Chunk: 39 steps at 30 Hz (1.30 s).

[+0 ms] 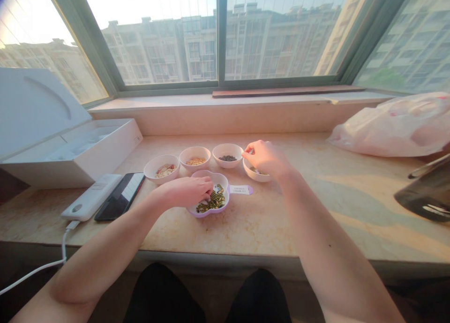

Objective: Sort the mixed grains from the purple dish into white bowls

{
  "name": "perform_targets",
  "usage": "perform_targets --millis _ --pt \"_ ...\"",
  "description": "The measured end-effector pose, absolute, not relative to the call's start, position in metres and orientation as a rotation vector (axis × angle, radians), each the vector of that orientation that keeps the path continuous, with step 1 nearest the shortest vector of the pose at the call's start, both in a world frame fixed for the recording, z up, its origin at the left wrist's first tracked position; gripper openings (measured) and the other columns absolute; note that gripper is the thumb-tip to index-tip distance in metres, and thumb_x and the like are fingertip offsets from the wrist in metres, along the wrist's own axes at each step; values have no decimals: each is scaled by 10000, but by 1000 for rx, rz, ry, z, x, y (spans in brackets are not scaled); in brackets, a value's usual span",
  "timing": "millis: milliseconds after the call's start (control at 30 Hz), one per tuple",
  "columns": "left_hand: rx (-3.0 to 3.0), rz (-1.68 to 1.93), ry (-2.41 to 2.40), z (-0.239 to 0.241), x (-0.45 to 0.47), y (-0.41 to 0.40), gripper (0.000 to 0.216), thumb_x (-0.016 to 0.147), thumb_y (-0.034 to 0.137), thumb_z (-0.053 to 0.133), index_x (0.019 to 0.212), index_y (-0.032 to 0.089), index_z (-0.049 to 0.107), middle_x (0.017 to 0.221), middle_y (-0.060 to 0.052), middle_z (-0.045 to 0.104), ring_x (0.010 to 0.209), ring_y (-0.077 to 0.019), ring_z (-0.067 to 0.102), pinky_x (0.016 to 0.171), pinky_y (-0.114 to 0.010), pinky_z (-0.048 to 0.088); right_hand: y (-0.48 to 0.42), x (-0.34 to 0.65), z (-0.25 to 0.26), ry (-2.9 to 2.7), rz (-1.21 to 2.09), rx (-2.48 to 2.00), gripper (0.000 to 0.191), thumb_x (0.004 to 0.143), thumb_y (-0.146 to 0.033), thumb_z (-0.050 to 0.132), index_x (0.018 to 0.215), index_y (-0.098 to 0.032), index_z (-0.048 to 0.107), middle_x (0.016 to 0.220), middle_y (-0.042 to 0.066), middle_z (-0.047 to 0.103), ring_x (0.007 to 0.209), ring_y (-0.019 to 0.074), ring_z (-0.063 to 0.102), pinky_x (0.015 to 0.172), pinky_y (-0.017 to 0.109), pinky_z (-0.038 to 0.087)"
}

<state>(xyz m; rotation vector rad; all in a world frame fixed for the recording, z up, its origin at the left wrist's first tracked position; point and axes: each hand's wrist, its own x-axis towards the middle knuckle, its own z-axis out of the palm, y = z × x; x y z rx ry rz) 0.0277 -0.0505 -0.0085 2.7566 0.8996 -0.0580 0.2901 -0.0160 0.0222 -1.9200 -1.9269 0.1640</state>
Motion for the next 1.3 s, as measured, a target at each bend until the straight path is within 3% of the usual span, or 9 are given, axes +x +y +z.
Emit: perform_targets --millis 200,367,500,633,800,967,1067,1233,1300 --pt "2831 -85 793 -10 25 -49 327 807 -4 547 593 218 437 894 -91 720 982 -254 623 882 -361 437 -16 281 18 -2021 187 -1887 212 916 -386 664 931 -241 817 1019 101 818 908 269 721 688 326 475" --pt "2791 69 747 -10 22 -44 328 819 30 564 588 211 418 879 -84 683 968 -238 602 879 -332 428 -20 275 15 -2079 243 -1765 225 939 -385 635 926 -246 812 954 80 814 843 250 712 679 321 472" --pt "2683 185 892 -3 16 -35 203 965 158 487 778 217 540 967 -60 656 918 -191 586 877 -309 451 -28 265 14 -2137 237 -1642 235 951 -386 621 882 -244 794 885 58 804 790 231 701 638 312 449" --pt "2640 344 1072 1 8 -20 178 1029 186 387 940 203 540 1072 -76 630 980 -189 594 929 -333 468 -37 242 11 -2312 430 -1395 182 944 -336 651 885 -238 792 872 34 797 816 214 714 693 302 477" --pt "2613 550 1419 -2 1 -5 185 1052 209 397 985 191 569 1118 -99 632 1039 -210 611 951 -346 484 -50 209 0 -2564 589 -1015 198 923 -271 677 1073 -238 802 1110 60 796 991 252 723 869 364 526" --pt "2551 503 1746 -8 -2 7 260 1064 217 381 1064 159 634 1160 -143 677 1181 -276 620 1040 -417 449 -56 193 -13 -2612 587 -1030 450 790 -440 834 1184 -235 763 1370 100 701 1275 338 628 1091 434 478" --pt "2505 494 1810 -9 -1 10 280 1057 235 394 1095 153 660 1202 -158 693 1220 -294 612 1073 -440 425 -53 189 -18 -2610 576 -1121 447 768 -466 845 1121 -209 748 1306 116 718 1178 339 659 1008 440 511" --pt "2484 532 1787 -7 1 5 303 1034 235 427 1197 159 670 1283 -155 692 1244 -293 604 1090 -444 415 -47 185 -21 -2581 587 -1199 84 878 -273 727 924 -208 752 1138 86 768 957 281 704 823 388 519" --pt "2493 526 1759 -7 3 3 317 1027 231 428 1203 163 683 1282 -154 693 1228 -297 613 1088 -453 419 -45 184 -22 -2575 597 -1248 84 906 -217 675 874 -199 751 1042 85 783 873 254 704 767 367 504"
